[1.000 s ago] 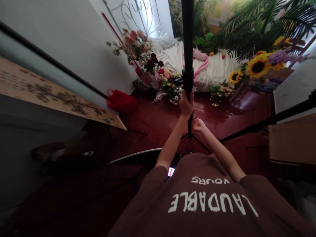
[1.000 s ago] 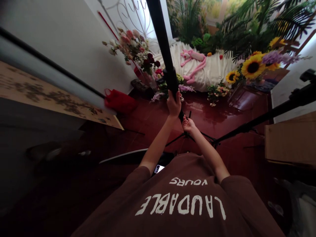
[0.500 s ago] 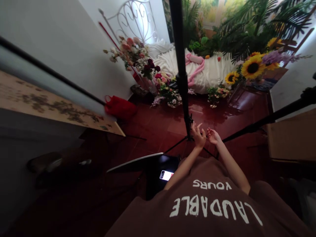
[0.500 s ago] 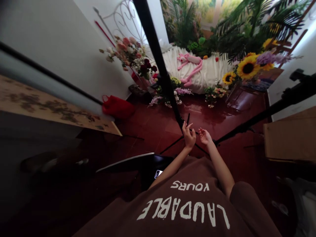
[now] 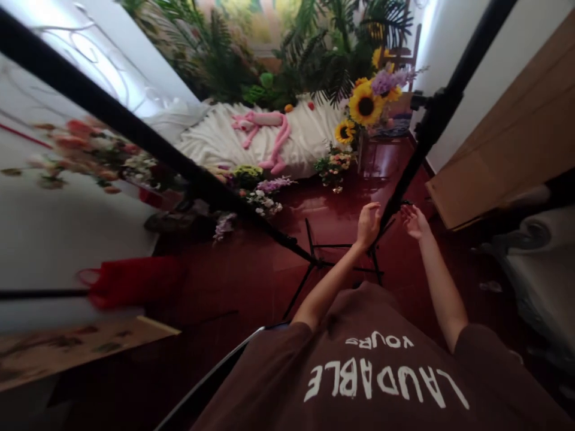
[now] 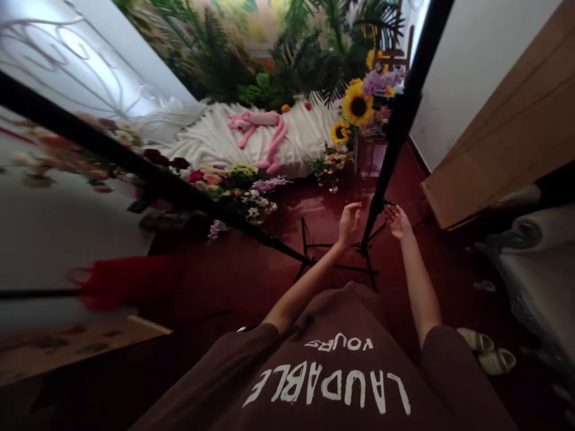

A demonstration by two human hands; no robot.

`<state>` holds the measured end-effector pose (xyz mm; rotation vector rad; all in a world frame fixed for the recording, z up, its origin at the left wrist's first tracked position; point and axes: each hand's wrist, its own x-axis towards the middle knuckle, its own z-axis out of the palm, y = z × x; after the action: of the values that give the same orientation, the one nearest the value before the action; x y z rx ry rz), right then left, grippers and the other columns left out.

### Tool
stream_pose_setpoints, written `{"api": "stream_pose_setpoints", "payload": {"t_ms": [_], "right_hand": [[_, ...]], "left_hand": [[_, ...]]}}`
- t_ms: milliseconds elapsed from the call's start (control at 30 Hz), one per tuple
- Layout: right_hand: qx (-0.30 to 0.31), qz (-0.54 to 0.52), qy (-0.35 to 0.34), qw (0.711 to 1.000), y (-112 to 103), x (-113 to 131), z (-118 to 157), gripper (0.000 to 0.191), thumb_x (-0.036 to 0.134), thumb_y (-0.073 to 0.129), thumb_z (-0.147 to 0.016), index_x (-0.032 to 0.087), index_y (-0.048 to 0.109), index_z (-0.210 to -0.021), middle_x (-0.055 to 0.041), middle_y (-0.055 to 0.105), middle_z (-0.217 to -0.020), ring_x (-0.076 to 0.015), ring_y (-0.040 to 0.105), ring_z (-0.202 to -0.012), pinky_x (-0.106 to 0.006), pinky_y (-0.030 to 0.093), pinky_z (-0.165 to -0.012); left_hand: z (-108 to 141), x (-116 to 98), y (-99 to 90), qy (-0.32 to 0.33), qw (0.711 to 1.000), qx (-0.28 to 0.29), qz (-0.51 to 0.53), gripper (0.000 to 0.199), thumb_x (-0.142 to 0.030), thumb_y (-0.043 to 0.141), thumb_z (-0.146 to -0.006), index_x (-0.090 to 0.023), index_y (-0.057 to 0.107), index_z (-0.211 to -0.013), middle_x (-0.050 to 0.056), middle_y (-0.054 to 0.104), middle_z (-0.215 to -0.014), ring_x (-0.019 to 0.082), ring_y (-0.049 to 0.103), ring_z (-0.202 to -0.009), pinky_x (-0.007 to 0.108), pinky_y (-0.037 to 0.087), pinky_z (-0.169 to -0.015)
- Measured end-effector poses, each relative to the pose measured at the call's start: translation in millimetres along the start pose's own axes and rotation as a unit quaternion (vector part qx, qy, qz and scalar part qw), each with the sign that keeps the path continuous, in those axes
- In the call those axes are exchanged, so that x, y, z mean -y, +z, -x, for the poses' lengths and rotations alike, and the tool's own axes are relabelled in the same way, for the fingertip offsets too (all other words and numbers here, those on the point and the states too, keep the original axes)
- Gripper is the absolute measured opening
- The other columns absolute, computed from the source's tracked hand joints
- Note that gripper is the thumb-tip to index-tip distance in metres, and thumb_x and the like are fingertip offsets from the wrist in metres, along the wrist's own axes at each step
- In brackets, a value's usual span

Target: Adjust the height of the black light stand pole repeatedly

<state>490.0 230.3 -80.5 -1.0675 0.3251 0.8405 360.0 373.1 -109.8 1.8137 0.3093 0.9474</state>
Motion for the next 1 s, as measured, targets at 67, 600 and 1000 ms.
{"api": "stream_pose_setpoints", "payload": {"t_ms": [67,600,1000], "right_hand": [[0.017,0.041,-0.01,0.999,0.7,20.5,3.5,0.023,0.038,0.055,-0.099,0.02,0.065,-0.088,-0.0015,0.074,-0.077,-0.0084,0.067,-0.057,-0.013,0.048,-0.041],[0.094,0.442,-0.006,0.892,-1.1,95.3,-18.7,0.012,0.021,0.082,-0.075,0.015,0.077,-0.085,-0.0102,0.077,-0.094,-0.018,0.071,-0.09,-0.032,0.059,-0.088],[0.106,0.584,-0.378,0.711,-12.0,71.8,-9.6,0.024,0.038,0.079,-0.075,0.018,0.069,-0.085,-0.0075,0.076,-0.09,-0.0227,0.073,-0.085,-0.037,0.058,-0.084]], "left_hand": [[-21.8,-2.9,23.1,0.001,0.998,0.048,0.032,0.043,-0.051,0.038,-0.102,-0.021,0.052,-0.129,0.014,0.061,-0.129,0.02,0.061,-0.121,0.039,0.047,-0.107],[-48.6,-18.9,57.0,-0.081,0.969,0.174,-0.155,0.036,-0.039,0.04,-0.104,-0.018,0.051,-0.132,0.015,0.072,-0.114,0.024,0.071,-0.101,0.031,0.051,-0.082],[-49.6,-13.3,62.4,-0.061,0.964,0.159,-0.202,0.035,-0.036,0.043,-0.103,-0.016,0.055,-0.129,0.014,0.072,-0.116,0.023,0.071,-0.101,0.028,0.048,-0.078]]}}
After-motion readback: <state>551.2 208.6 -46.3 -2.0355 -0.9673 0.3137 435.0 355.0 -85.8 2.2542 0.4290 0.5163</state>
